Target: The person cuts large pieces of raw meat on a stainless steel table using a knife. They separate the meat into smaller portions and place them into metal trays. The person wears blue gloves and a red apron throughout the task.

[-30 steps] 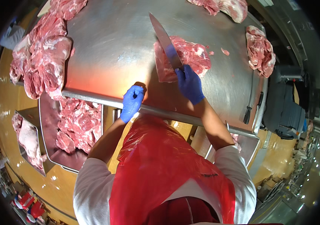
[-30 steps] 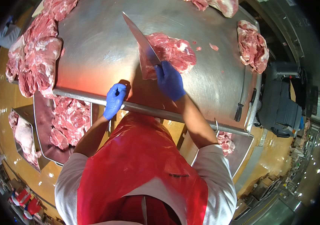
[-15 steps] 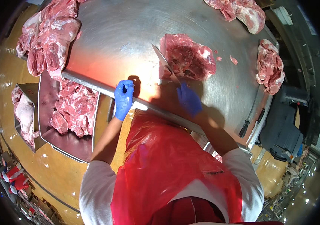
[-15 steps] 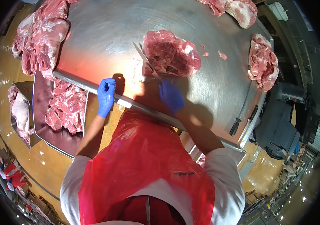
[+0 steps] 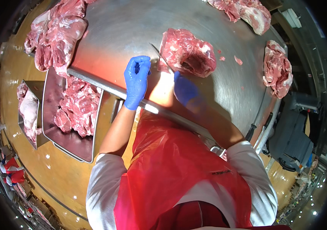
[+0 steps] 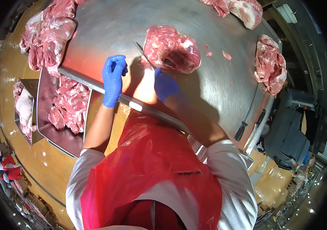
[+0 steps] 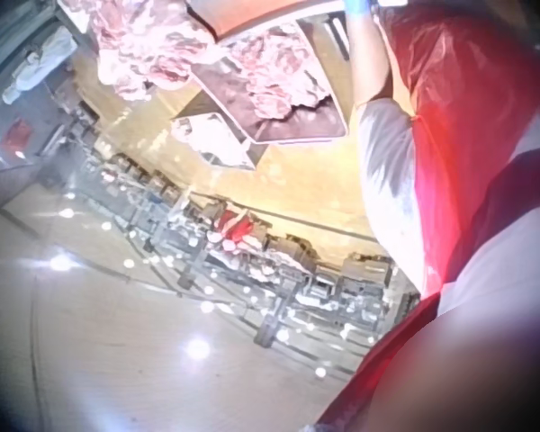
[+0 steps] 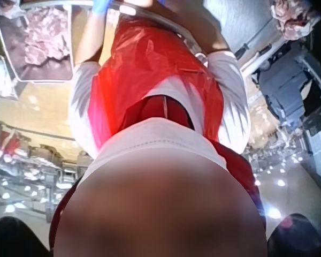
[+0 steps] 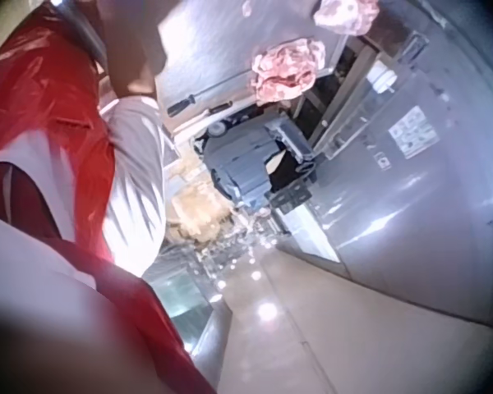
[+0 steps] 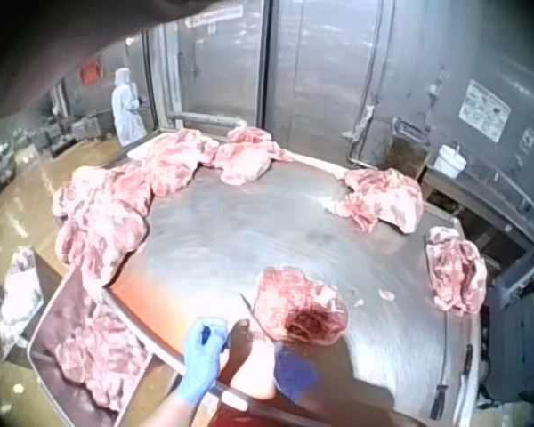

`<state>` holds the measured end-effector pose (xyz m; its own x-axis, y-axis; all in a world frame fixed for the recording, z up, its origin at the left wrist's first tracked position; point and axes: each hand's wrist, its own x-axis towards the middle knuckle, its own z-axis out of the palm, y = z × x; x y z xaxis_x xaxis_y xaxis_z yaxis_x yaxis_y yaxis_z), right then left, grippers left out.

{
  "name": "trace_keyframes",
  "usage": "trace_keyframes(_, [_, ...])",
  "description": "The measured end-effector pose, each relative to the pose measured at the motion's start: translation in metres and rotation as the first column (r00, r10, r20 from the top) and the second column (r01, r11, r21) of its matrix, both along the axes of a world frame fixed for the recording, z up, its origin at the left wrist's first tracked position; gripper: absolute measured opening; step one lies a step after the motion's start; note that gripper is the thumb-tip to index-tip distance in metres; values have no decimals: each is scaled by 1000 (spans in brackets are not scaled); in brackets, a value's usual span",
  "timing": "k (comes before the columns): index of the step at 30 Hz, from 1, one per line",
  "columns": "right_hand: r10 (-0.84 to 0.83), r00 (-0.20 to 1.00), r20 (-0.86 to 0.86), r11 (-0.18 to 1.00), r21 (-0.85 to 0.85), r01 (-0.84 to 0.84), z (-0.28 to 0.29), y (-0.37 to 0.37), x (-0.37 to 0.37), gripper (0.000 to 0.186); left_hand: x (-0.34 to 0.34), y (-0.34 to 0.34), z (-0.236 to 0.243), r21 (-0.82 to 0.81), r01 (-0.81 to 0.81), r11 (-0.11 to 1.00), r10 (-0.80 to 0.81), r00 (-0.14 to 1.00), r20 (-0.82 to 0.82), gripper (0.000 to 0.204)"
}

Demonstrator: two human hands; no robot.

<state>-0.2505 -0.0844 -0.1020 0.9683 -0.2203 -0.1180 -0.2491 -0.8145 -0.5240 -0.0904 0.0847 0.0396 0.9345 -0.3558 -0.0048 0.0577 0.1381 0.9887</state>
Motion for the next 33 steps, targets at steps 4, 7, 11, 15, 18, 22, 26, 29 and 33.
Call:
trace_keyframes(4, [-117,993,21,961,-250,118,28,12,14,35,22,9,13,-100,-67,993,69,998,15,9])
trace_keyframes(7, [-102,993,-62,968,-234,84,37,6,32,29,18,20,-8,-109,-78,991,67,993,-99,8])
trace_keyframes(11, [-112,994,7,946,-306,108,57,-6,17,26,11,26,-31,-129,-84,988,33,934,-356,16])
trace_keyframes(15, [-302,941,153,920,-210,329,107,-10,-8,21,7,-47,-51,193,-108,975,119,992,-45,38])
trace_keyframes(18, [-387,912,136,922,35,386,133,-14,18,22,55,-96,-130,482,-152,863,-4,952,307,43])
trace_keyframes(22, [-105,938,330,882,-405,241,86,-30,34,23,74,-118,-145,94,138,986,-109,959,-262,18])
trace_keyframes(26, [23,958,287,868,-481,124,43,-12,48,21,69,-95,-159,-210,37,977,-135,870,-474,25])
trace_keyframes(29, [102,915,391,797,-582,160,-6,-14,12,24,62,-88,-159,-108,-38,993,-9,916,-401,21])
trace_keyframes(33, [23,961,277,938,-339,75,-43,-32,36,27,57,-89,-147,198,-113,974,46,947,317,15])
